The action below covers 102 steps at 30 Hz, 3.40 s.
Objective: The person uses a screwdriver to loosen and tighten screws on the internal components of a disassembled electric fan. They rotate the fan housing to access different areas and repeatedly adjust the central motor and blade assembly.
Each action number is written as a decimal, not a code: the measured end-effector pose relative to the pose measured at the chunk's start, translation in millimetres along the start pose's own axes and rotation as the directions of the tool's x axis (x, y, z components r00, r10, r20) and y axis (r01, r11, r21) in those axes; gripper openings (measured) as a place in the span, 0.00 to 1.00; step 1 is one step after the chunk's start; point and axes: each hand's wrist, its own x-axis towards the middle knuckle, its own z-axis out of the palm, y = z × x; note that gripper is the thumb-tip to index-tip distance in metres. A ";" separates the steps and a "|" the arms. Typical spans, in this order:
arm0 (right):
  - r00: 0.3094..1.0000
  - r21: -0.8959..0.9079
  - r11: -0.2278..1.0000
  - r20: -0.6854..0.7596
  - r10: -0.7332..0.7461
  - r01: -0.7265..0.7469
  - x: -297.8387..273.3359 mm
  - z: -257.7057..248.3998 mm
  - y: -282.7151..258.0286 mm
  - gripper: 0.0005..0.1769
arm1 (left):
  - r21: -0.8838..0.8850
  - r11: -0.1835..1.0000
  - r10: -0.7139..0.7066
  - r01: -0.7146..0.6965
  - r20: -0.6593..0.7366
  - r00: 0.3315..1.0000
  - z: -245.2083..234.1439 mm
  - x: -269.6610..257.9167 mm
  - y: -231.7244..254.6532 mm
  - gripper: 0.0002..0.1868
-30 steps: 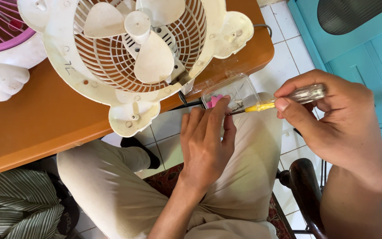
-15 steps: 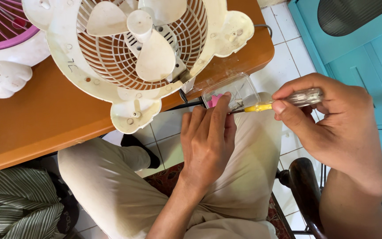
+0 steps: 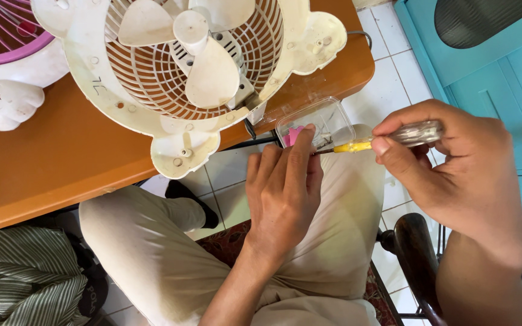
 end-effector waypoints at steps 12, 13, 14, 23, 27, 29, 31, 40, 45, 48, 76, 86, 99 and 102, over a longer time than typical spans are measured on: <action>0.999 -0.149 0.989 -0.052 0.006 -0.014 -2.0 1.3 -17.0 0.08 | 0.038 0.999 0.001 -0.002 0.026 1.000 -6.8 2.4 5.4 0.27; 0.997 -0.138 0.990 -0.074 0.009 -0.019 -3.1 0.1 -15.8 0.08 | 0.020 1.000 -0.001 0.000 0.030 1.000 -10.4 2.6 7.2 0.28; 0.995 -0.127 0.992 -0.097 0.009 -0.022 -4.3 -1.5 -14.0 0.07 | 0.002 1.000 -0.001 0.001 0.033 0.999 -14.0 3.3 8.7 0.29; 0.982 0.240 0.971 -0.188 0.027 0.019 -14.2 -11.2 8.1 0.07 | -0.098 0.992 -0.103 0.084 -0.211 0.972 -77.6 -16.9 -10.7 0.15; 0.969 0.269 0.963 -0.238 0.072 -0.005 -13.8 -9.6 4.2 0.07 | -0.286 0.882 -0.462 0.375 -0.356 0.812 -105.5 0.7 -67.6 0.14; 0.970 0.315 0.949 -0.238 0.059 0.019 -12.7 -7.5 2.1 0.07 | -0.424 0.787 -0.582 0.448 -0.270 0.767 -112.7 19.8 -93.8 0.23; 0.966 0.337 0.941 -0.248 0.070 0.018 -13.7 -4.8 0.1 0.07 | -0.477 0.664 -0.692 0.576 -0.099 0.715 -113.2 44.5 -117.9 0.30; 0.959 0.392 0.918 -0.276 0.063 0.053 -4.8 8.5 -13.4 0.07 | -0.556 0.401 -0.739 0.728 0.273 0.616 -98.6 72.1 -158.0 0.17; 0.942 0.434 0.897 -0.327 0.068 0.086 1.3 21.1 -34.1 0.07 | -0.649 0.603 -0.637 0.464 -0.040 0.770 -81.6 44.5 -151.9 0.12; 0.936 0.443 0.885 -0.352 0.027 0.141 6.5 29.4 -44.7 0.07 | -0.760 0.578 -0.601 0.297 -0.150 0.785 -79.5 26.2 -141.5 0.13; 0.964 0.393 0.899 -0.247 -0.098 0.192 50.3 91.3 -103.5 0.09 | -0.718 0.633 -0.663 0.290 -0.308 0.682 -99.8 -46.6 -47.5 0.21; 0.961 0.458 0.859 -0.248 -0.125 0.230 57.9 80.8 -87.9 0.11 | 0.476 0.877 -0.012 -0.056 0.139 0.990 -177.6 58.8 -81.5 0.48; 0.977 0.497 0.851 -0.194 -0.084 0.172 56.9 80.0 -59.1 0.12 | 0.351 0.929 -0.070 -0.116 0.475 0.877 -173.6 107.1 -107.9 0.57; 0.977 0.553 0.815 -0.198 -0.073 0.173 57.9 83.4 -56.0 0.12 | 0.402 0.914 -0.153 -0.046 0.449 0.880 -167.3 102.3 -112.9 0.53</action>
